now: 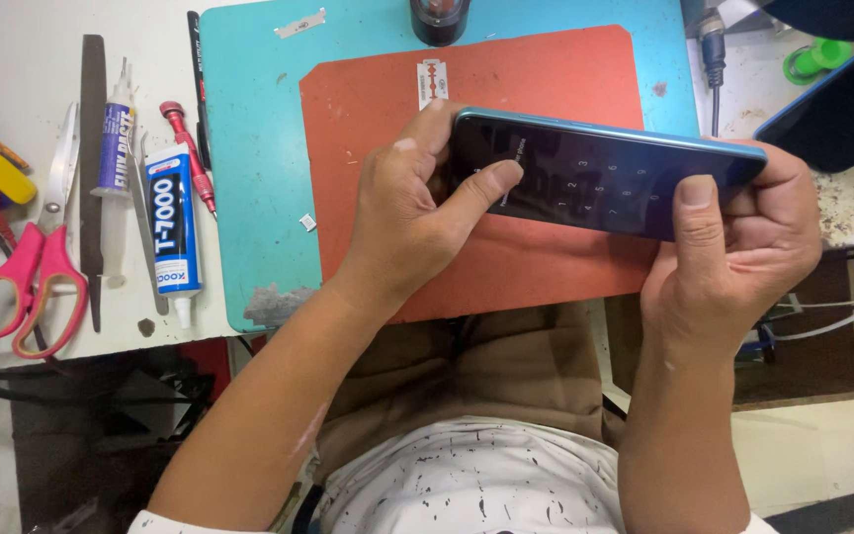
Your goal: The person uses a red screwdriver to tighten screws on the internal frame of a disassembled smartphone. They then apply adhesive from a tube along the perimeter of the phone's chassis. Finally, the person aligns and presses the back cover onto the device and tests the screen functionality.
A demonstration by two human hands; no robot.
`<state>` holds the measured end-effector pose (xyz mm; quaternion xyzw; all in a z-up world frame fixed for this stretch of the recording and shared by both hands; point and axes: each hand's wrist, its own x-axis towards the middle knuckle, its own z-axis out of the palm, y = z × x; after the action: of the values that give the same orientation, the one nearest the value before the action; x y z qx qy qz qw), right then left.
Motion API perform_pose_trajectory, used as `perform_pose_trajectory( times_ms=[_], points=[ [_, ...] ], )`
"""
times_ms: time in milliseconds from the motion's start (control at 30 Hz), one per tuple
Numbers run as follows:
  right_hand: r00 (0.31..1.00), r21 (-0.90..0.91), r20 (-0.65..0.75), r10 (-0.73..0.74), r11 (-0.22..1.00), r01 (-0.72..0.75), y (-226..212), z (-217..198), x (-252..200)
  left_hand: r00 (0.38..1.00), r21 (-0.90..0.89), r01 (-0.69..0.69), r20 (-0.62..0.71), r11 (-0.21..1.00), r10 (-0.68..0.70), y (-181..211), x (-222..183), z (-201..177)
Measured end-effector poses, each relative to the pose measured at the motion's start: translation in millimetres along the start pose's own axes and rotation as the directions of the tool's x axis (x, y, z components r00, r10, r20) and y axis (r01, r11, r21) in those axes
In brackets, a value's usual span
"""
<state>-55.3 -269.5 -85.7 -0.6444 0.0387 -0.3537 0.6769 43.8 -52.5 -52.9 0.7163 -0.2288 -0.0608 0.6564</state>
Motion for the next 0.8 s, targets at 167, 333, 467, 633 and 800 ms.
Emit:
perform_pose_trajectory(
  times_ms=[167,333,467,633,800],
  points=[
    [0.998,-0.017,-0.017,0.055,0.998,-0.055,-22,22,10,1.000,-0.131,-0.006,0.026,0.991,0.009,-1,-1,-1],
    [0.990,0.171,0.121,0.066,0.981,-0.086,-37,30,18,0.998,-0.374,0.025,0.058,0.927,-0.003,3,3,-5],
    [0.979,0.209,0.141,0.147,0.962,-0.175,-23,9,14,0.999,-0.402,0.032,0.014,0.915,-0.029,5,6,-6],
    [0.945,0.262,0.184,0.272,0.913,-0.313,-13,-12,15,0.997,-0.487,0.076,0.014,0.870,-0.079,4,7,-6],
    [0.939,0.284,0.239,0.249,0.907,-0.312,-15,-12,17,0.996,-0.540,0.089,0.052,0.837,-0.072,4,6,-7]
  ],
)
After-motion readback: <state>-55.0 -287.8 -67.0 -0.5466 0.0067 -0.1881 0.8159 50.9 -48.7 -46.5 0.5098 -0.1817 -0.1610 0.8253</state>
